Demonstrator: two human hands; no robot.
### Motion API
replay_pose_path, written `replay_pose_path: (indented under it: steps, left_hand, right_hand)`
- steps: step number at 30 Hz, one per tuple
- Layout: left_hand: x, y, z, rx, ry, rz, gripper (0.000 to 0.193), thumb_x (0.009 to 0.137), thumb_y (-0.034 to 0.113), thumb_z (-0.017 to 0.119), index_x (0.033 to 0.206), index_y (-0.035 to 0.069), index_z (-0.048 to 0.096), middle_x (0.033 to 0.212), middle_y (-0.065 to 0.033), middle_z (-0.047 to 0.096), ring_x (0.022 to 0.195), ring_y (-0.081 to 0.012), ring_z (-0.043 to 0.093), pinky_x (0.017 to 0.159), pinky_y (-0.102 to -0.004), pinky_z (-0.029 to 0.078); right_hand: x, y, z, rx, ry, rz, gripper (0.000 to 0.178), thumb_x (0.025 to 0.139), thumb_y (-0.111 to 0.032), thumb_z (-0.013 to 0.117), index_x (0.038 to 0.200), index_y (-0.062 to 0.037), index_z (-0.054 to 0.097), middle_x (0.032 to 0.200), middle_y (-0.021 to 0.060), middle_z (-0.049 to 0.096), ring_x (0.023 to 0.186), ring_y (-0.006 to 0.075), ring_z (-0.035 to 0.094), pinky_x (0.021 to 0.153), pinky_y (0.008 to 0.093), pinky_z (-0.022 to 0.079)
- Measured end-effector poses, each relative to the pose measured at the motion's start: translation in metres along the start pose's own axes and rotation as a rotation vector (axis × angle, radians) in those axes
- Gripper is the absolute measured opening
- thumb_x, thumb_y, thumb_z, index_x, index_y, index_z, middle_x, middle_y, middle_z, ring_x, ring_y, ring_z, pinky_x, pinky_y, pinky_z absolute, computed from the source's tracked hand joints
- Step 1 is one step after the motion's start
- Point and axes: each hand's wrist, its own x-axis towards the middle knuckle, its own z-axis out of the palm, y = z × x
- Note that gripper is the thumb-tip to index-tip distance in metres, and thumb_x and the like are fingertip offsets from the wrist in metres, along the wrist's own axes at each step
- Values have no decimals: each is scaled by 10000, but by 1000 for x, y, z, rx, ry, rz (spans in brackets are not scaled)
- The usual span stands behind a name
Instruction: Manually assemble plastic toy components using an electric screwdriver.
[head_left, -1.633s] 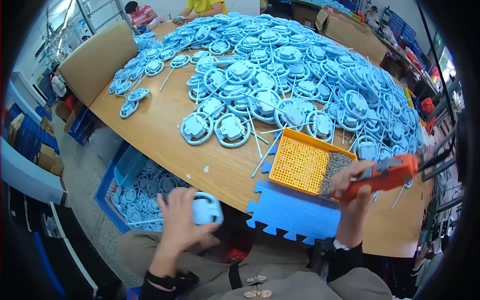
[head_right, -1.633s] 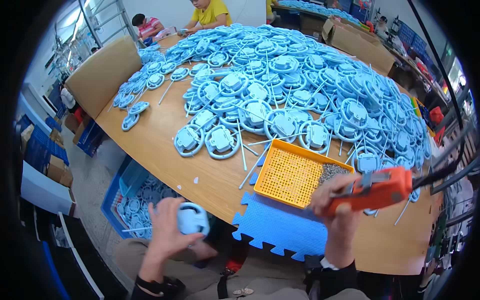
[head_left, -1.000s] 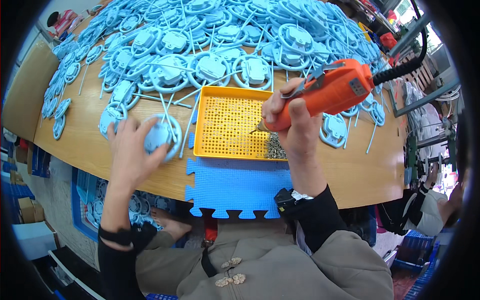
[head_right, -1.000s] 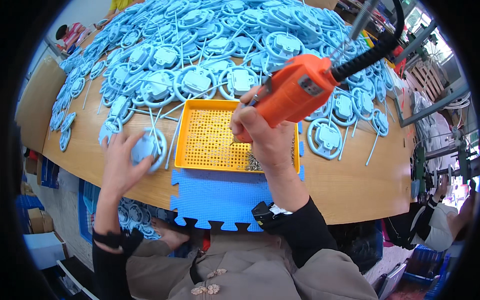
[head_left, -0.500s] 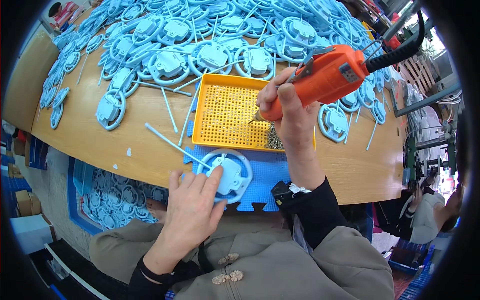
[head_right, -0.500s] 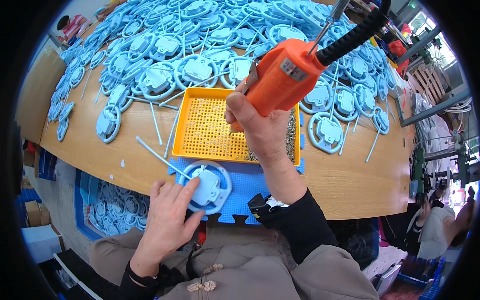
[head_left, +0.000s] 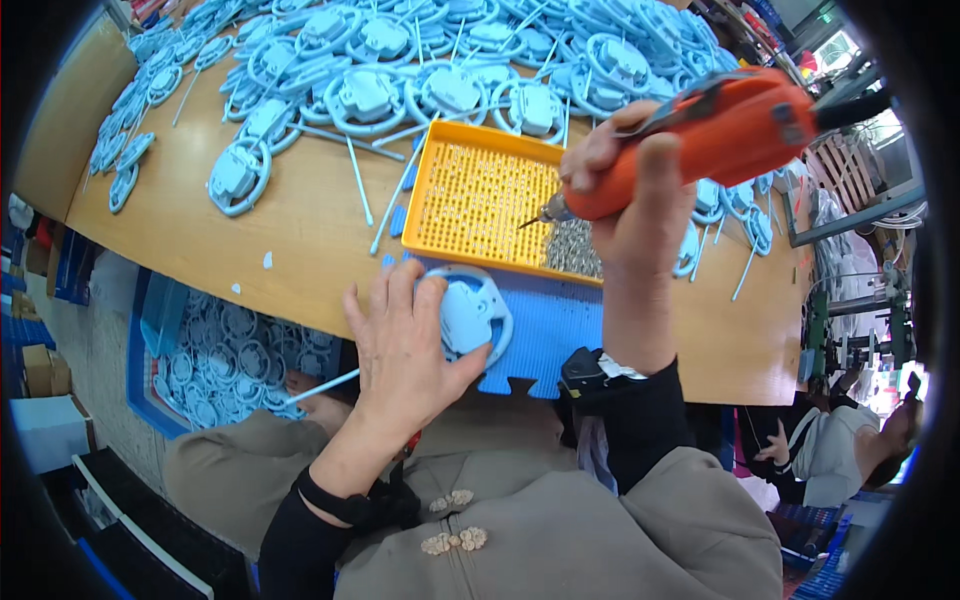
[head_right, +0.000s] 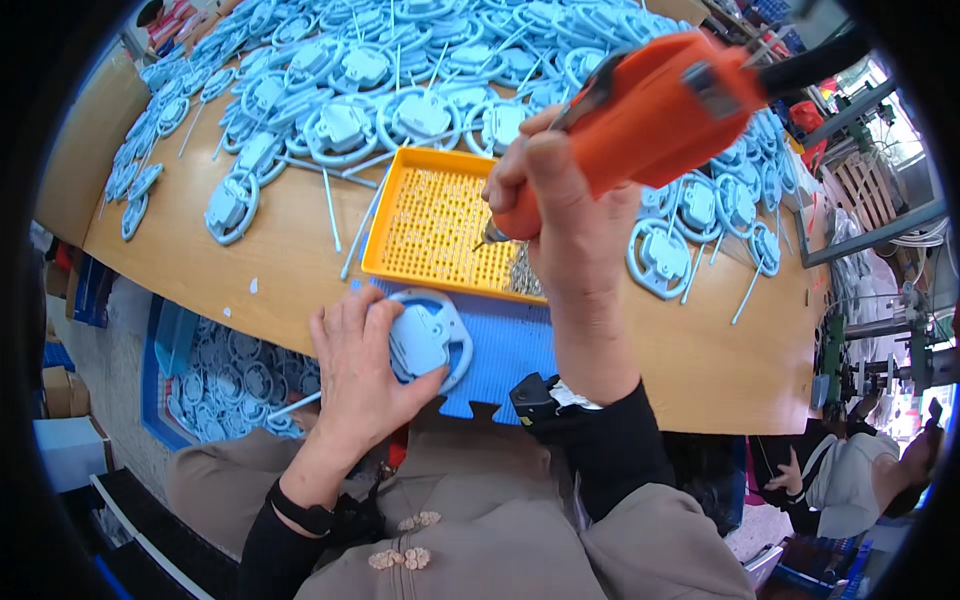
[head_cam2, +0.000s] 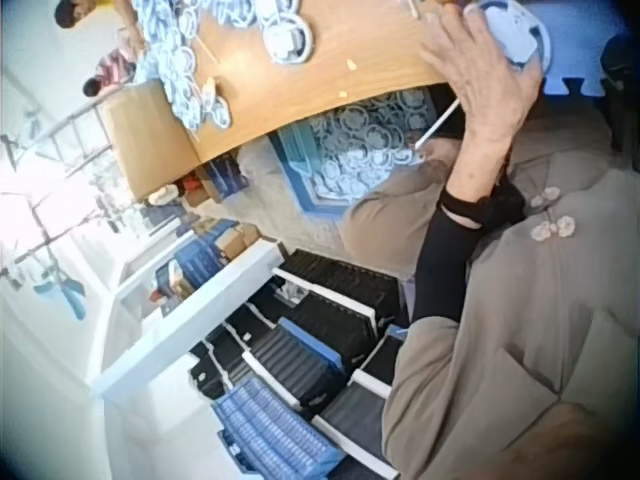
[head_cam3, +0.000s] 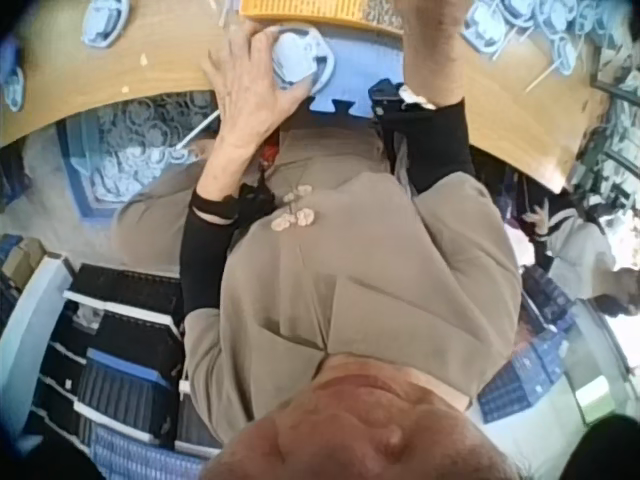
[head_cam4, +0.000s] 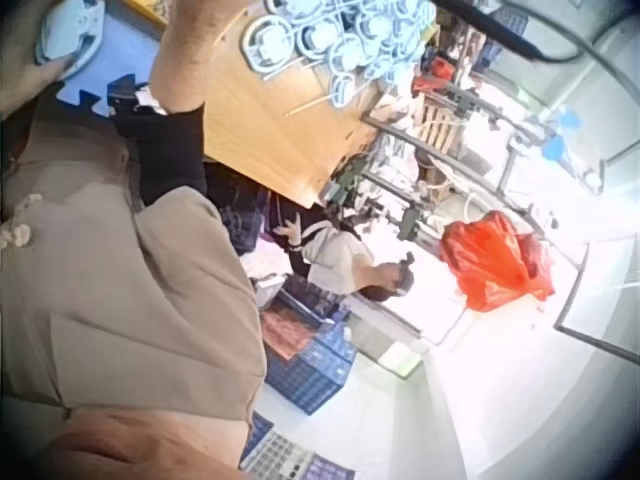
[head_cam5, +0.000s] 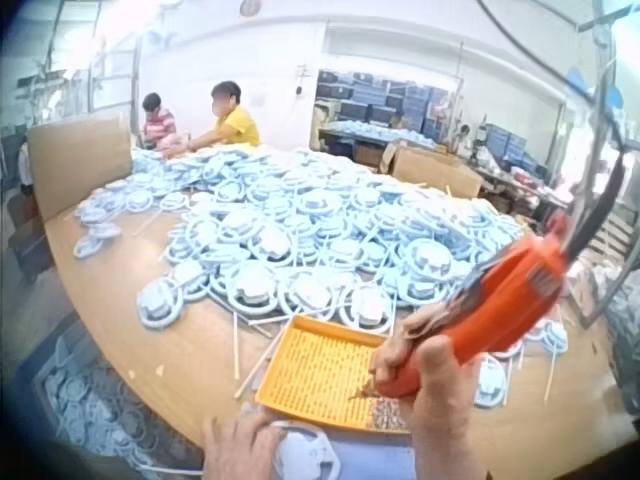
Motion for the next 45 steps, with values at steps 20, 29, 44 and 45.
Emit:
replay_pose_path:
  steps: [20, 29, 44, 45]
  left_hand:
    - [2, -1, 5, -24, -37, -80, 674, 567, 302, 820, 1082, 60, 460, 1141, -126, 457, 1120, -322, 427, 950, -514, 263]
    - [7, -7, 3, -18, -22, -56, 674, 575, 317, 809, 1086, 51, 460, 1129, -129, 462, 1117, -325, 430, 941, -530, 275]
    - [-68, -45, -201, 279, 134, -207, 774, 605, 318, 814, 1268, 78, 496, 1169, -117, 500, 1195, -330, 422, 1026, -609, 195]
    - [-63, -35, -217, 306, 207, -161, 699, 621, 312, 806, 1222, 81, 534, 1159, -114, 516, 1188, -322, 444, 1039, -607, 190]
  right_hand:
    - [-52, -5, 27, 51, -142, 138, 359, 753, -151, 755, 955, -1, 498, 838, 77, 561, 712, 132, 554, 612, 259, 469]
    - [-49, -1, 36, 1, -256, 314, 499, 800, -426, 733, 957, -39, 461, 675, 62, 513, 505, 152, 489, 457, 284, 412]
    - [-37, -35, 3, 119, -64, 155, 589, 750, -480, 760, 1001, -50, 446, 691, 41, 505, 529, 139, 507, 503, 274, 439]
    - [-40, -33, -6, 93, -42, 152, 600, 739, -472, 772, 1012, -51, 444, 699, 43, 511, 543, 141, 521, 520, 281, 453]
